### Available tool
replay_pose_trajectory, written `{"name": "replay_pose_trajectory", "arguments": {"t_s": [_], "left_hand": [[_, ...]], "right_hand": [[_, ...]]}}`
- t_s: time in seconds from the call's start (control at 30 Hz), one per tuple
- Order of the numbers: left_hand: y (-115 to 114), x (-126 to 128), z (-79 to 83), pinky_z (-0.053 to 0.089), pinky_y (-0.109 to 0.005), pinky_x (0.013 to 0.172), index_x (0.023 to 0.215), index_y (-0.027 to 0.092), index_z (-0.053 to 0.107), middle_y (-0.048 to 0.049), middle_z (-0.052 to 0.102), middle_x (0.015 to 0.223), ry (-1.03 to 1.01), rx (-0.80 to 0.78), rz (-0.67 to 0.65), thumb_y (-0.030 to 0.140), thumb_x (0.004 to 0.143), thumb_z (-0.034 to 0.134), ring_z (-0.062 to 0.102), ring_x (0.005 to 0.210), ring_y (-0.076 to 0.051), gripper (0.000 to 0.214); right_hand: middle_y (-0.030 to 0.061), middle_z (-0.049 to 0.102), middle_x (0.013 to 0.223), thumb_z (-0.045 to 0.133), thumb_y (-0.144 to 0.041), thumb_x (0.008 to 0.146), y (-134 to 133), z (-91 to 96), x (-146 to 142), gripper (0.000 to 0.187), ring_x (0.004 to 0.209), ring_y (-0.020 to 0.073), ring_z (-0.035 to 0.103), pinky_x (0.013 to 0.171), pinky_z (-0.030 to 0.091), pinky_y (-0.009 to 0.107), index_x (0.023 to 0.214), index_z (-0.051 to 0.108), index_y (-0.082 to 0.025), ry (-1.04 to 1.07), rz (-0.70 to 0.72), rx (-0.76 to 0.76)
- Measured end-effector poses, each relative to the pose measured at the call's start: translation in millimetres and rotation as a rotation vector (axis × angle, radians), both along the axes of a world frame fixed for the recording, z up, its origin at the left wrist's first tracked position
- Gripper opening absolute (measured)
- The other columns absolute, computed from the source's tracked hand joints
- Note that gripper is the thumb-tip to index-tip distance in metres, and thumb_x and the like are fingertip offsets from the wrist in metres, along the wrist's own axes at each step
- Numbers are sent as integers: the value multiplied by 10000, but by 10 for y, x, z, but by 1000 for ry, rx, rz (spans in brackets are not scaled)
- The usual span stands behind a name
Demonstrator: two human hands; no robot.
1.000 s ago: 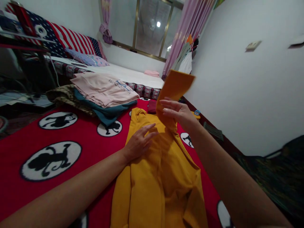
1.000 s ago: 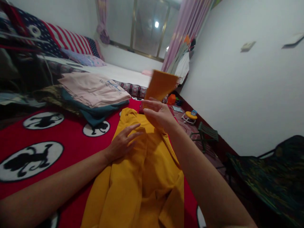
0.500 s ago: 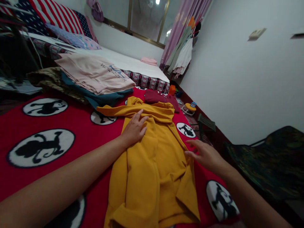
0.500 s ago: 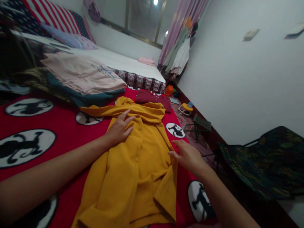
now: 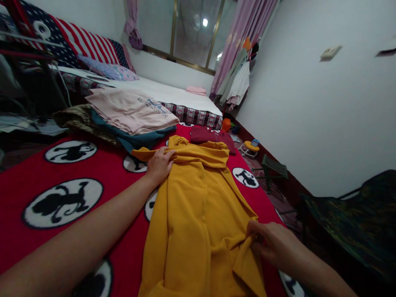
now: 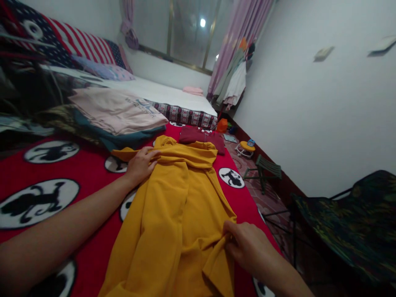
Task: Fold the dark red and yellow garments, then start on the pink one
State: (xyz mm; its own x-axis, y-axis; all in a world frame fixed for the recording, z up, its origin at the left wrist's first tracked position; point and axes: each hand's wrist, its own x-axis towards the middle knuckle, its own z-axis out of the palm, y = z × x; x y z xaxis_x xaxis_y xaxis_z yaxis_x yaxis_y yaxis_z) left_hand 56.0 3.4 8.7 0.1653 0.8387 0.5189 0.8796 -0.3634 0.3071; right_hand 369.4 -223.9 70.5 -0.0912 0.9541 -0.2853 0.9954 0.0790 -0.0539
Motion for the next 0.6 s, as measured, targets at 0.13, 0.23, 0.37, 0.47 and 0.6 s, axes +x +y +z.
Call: {"name": "replay_pose_trajectory", "arguments": {"t_s": [0.13,0.23,0.37,0.47,0.6], "left_hand": [[81,-128,5,524,-316,737,1080,251,720,-61,683,991,29,-79,24,345,873,551,653,887,-240,284],[144,-155,-7,517,-308,716,1020,234,742,-58,707,953,-100,-57,-15,350,854,563,664,839,-234,271],[212,-153,71,523,-310,800,967,170,725,-74,726,953,-420,48,-78,284,815,568,665,863,-218,246],[207,-159,260,532,-259,762,968,165,697,-56,722,944,-658,101,-60,273,815,554,665,824,-177,235],[163,-232,560,527,-215,704,961,172,670,-37,704,921,-785,177,38,247,798,583,654,794,-146,199]], "right_hand": [[16,674,808,519,-148,709,18,38,-24,179,764,179,614,645,363,259,821,635,-225,123,-40,30],[17,648,836,520,-128,699,22,56,-30,164,751,164,602,665,408,258,806,606,-216,245,-29,98],[23,608,792,530,-145,729,24,95,-24,84,727,162,597,642,452,262,752,578,-210,441,-15,202],[33,603,814,554,-187,759,9,170,-58,43,731,165,605,607,480,251,763,588,-212,569,-33,298],[33,608,841,564,-182,765,-20,269,-161,56,745,161,609,603,489,237,788,598,-220,632,-19,357]]}}
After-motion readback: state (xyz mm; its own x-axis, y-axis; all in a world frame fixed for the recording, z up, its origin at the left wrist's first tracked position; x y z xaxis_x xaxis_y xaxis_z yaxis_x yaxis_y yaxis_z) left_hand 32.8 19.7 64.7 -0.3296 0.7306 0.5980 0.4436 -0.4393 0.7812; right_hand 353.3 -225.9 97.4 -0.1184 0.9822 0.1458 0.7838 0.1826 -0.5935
